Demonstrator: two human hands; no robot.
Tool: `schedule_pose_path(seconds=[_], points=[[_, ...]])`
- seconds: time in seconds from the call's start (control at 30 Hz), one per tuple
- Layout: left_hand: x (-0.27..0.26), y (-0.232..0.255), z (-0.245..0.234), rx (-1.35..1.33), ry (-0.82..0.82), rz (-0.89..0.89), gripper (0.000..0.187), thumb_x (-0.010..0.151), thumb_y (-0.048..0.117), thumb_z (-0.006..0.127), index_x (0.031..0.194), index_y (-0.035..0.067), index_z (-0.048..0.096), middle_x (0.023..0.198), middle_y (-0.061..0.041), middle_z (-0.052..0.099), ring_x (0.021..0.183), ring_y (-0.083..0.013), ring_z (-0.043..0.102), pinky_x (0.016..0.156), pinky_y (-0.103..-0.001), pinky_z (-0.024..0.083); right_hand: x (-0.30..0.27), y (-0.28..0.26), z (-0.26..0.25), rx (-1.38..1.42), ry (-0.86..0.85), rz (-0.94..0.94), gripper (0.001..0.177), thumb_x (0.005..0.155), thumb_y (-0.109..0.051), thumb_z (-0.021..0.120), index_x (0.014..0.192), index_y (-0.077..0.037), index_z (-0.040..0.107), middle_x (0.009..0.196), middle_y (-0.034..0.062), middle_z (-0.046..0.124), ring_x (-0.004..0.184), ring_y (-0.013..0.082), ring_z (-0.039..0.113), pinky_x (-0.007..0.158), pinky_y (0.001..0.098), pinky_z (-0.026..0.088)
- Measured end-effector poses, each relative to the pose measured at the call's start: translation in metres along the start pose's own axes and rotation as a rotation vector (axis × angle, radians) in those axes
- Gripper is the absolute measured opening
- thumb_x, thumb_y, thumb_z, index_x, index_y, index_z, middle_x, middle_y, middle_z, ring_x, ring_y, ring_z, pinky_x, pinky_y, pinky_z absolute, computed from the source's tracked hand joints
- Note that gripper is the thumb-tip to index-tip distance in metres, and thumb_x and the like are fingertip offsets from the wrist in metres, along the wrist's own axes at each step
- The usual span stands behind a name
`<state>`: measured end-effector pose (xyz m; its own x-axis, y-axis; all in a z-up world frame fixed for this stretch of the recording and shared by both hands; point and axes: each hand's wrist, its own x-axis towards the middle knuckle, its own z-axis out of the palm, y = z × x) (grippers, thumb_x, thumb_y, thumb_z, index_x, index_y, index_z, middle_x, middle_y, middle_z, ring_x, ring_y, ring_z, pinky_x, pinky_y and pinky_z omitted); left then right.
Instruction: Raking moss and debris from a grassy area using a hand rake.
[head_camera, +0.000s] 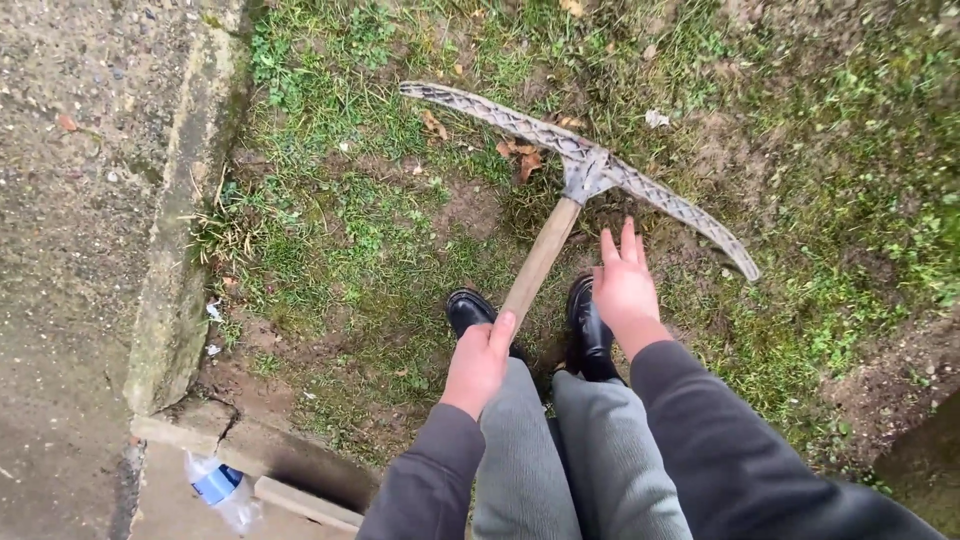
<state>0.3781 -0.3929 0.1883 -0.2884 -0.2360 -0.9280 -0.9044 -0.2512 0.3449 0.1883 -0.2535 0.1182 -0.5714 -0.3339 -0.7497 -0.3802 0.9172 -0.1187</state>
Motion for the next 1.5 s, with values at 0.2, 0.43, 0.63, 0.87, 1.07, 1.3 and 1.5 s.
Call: schedule_pose_path(seconds=[0.2, 0.43, 0.63, 0.87, 1.07, 1.3, 1.5], points=[[-0.053, 0.008, -0.019, 0.049, 0.015, -0.002, 0.069, 0.097, 0.068, 0.048, 0.074, 0.007, 0.070, 0.076, -0.019, 0.070, 0.091, -0.0356, 0.073, 0.084, -0.044, 0.055, -0.048, -0.008, 0.003, 0.632, 0.110, -0.111, 0.055, 0.087, -0.002, 0.063, 0.141, -0.011, 0.061, 0.128, 0.0134, 0.068, 0.118, 0.0314, 0.067, 0.100, 0.0447, 0.056], [-0.150, 0.050, -0.077, 0.125, 0.057, 0.072, 0.058, 0.100, 0.059, 0.041, 0.070, 0.011, 0.054, 0.068, -0.006, 0.056, 0.062, -0.0256, 0.053, 0.059, -0.041, 0.031, -0.190, -0.179, -0.108, 1.660, -0.274, 0.101, 0.047, 0.096, -0.035, 0.047, 0.132, -0.005, 0.037, 0.124, 0.0299, 0.064, 0.116, 0.0438, 0.067, 0.092, 0.0551, 0.059], [-0.247, 0.085, -0.142, 0.086, 0.041, 0.200, 0.055, 0.104, 0.057, 0.041, 0.070, 0.014, 0.045, 0.067, -0.001, 0.041, 0.063, -0.0191, 0.041, 0.062, -0.038, 0.027, -0.269, -0.265, -0.183, 1.492, 0.047, 0.129, 0.040, 0.104, -0.041, 0.037, 0.116, -0.004, 0.044, 0.076, 0.0189, 0.061, 0.063, 0.0312, 0.065, 0.061, 0.0436, 0.059], [-0.371, 0.117, -0.228, -0.045, -0.267, 0.249, 0.057, 0.103, 0.059, 0.039, 0.073, 0.014, 0.056, 0.068, 0.000, 0.066, 0.063, -0.0124, 0.059, 0.069, -0.027, 0.045, -0.356, -0.331, -0.276, 1.533, -0.036, 0.211, 0.031, 0.109, -0.034, 0.037, 0.122, -0.006, 0.042, 0.080, 0.0165, 0.056, 0.064, 0.0284, 0.061, 0.058, 0.0411, 0.056], [-0.433, 0.094, -0.247, -0.464, -0.420, 0.264, 0.034, 0.111, 0.039, 0.043, 0.105, 0.006, 0.051, 0.061, -0.013, 0.056, 0.046, -0.0163, 0.053, 0.044, -0.026, 0.045, -0.386, -0.364, -0.346, 1.634, -0.080, 0.109, 0.030, 0.110, -0.035, 0.042, 0.114, -0.006, 0.044, 0.076, 0.0121, 0.053, 0.061, 0.0261, 0.055, 0.054, 0.0412, 0.053], [-0.474, 0.140, -0.296, -0.736, -0.322, 0.220, 0.039, 0.108, 0.044, 0.045, 0.104, 0.006, 0.055, 0.056, -0.007, 0.049, 0.038, -0.0124, 0.042, 0.033, -0.026, 0.037, -0.394, -0.433, -0.399, 1.490, -0.173, -0.113, 0.032, 0.100, -0.014, 0.051, 0.126, -0.009, 0.033, 0.105, 0.0169, 0.050, 0.077, 0.0282, 0.060, 0.072, 0.0453, 0.064], [-0.438, 0.171, -0.368, -0.721, -0.116, 0.486, 0.048, 0.100, 0.051, 0.047, 0.096, 0.005, 0.058, 0.055, -0.004, 0.054, 0.040, -0.0101, 0.046, 0.037, -0.022, 0.039, -0.348, -0.530, -0.449, 1.360, -0.361, -0.377, 0.036, 0.100, -0.016, 0.049, 0.129, -0.014, 0.027, 0.095, 0.0119, 0.054, 0.066, 0.0244, 0.061, 0.059, 0.0408, 0.061]])
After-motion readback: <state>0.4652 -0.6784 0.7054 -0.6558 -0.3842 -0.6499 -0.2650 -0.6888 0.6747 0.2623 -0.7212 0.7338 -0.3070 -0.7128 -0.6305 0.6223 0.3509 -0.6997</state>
